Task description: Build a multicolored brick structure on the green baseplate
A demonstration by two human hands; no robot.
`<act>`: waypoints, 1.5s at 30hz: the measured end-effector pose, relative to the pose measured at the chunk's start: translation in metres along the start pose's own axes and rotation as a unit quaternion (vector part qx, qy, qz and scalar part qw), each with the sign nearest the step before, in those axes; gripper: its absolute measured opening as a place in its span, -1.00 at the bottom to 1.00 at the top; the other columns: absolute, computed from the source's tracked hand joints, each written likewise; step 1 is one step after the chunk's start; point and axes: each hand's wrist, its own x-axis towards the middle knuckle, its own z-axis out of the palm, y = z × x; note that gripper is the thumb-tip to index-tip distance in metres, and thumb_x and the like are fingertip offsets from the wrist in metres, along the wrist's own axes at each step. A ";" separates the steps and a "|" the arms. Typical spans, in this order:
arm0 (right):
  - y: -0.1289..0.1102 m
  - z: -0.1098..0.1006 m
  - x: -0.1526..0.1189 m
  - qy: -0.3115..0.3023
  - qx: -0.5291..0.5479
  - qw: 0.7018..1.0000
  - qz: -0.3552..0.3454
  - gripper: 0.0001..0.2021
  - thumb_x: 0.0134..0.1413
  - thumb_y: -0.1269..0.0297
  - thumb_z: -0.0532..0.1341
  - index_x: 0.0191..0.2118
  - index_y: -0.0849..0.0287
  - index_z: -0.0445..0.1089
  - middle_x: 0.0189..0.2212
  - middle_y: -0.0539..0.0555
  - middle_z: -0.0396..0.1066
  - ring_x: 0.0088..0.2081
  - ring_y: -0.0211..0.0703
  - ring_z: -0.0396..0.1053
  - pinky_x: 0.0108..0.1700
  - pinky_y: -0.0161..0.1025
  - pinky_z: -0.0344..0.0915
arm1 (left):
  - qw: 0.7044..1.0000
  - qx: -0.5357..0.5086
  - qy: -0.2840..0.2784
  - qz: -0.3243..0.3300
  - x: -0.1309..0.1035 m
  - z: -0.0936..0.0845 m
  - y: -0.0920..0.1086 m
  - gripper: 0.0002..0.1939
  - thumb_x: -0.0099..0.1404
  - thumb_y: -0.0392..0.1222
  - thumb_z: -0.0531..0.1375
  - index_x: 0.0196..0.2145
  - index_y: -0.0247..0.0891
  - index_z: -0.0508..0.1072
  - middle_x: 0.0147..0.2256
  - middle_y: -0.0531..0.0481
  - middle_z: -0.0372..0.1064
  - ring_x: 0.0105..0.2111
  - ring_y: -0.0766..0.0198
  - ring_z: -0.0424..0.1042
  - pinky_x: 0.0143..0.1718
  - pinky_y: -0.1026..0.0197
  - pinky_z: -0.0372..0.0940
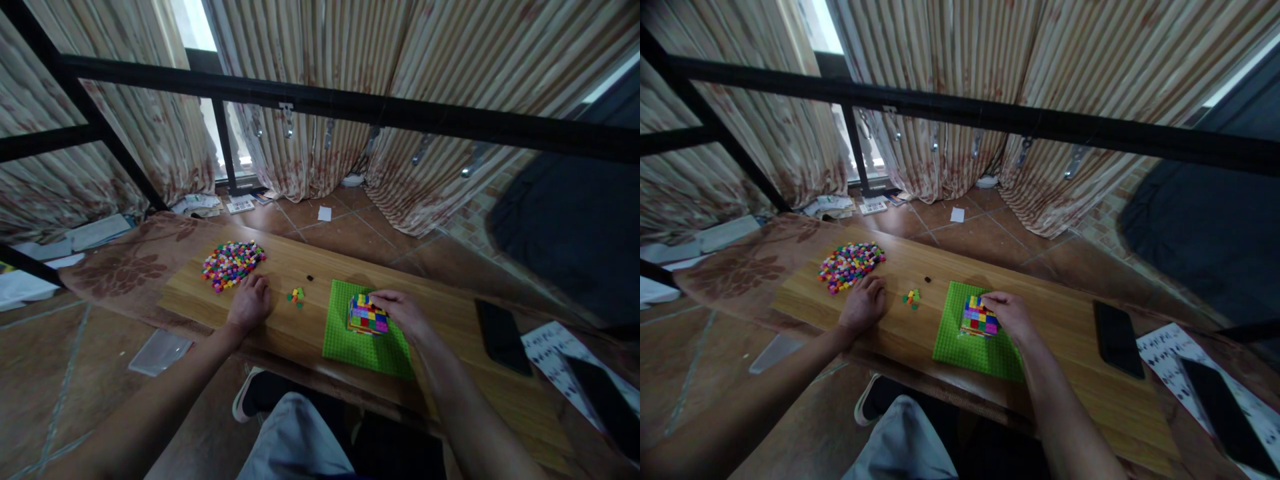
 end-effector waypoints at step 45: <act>-0.018 0.174 -0.016 -0.009 -0.401 0.879 -0.258 -0.88 0.12 0.29 0.19 -0.26 0.09 0.47 -0.29 0.10 0.41 -0.14 -0.05 0.27 -0.06 -0.17 0.16 | 1.000 0.015 -0.014 -0.014 -0.002 -0.002 0.005 -0.83 0.30 -0.32 0.05 -0.24 -0.30 0.43 -0.17 -0.16 0.38 -0.12 0.10 0.33 -0.02 0.03 0.29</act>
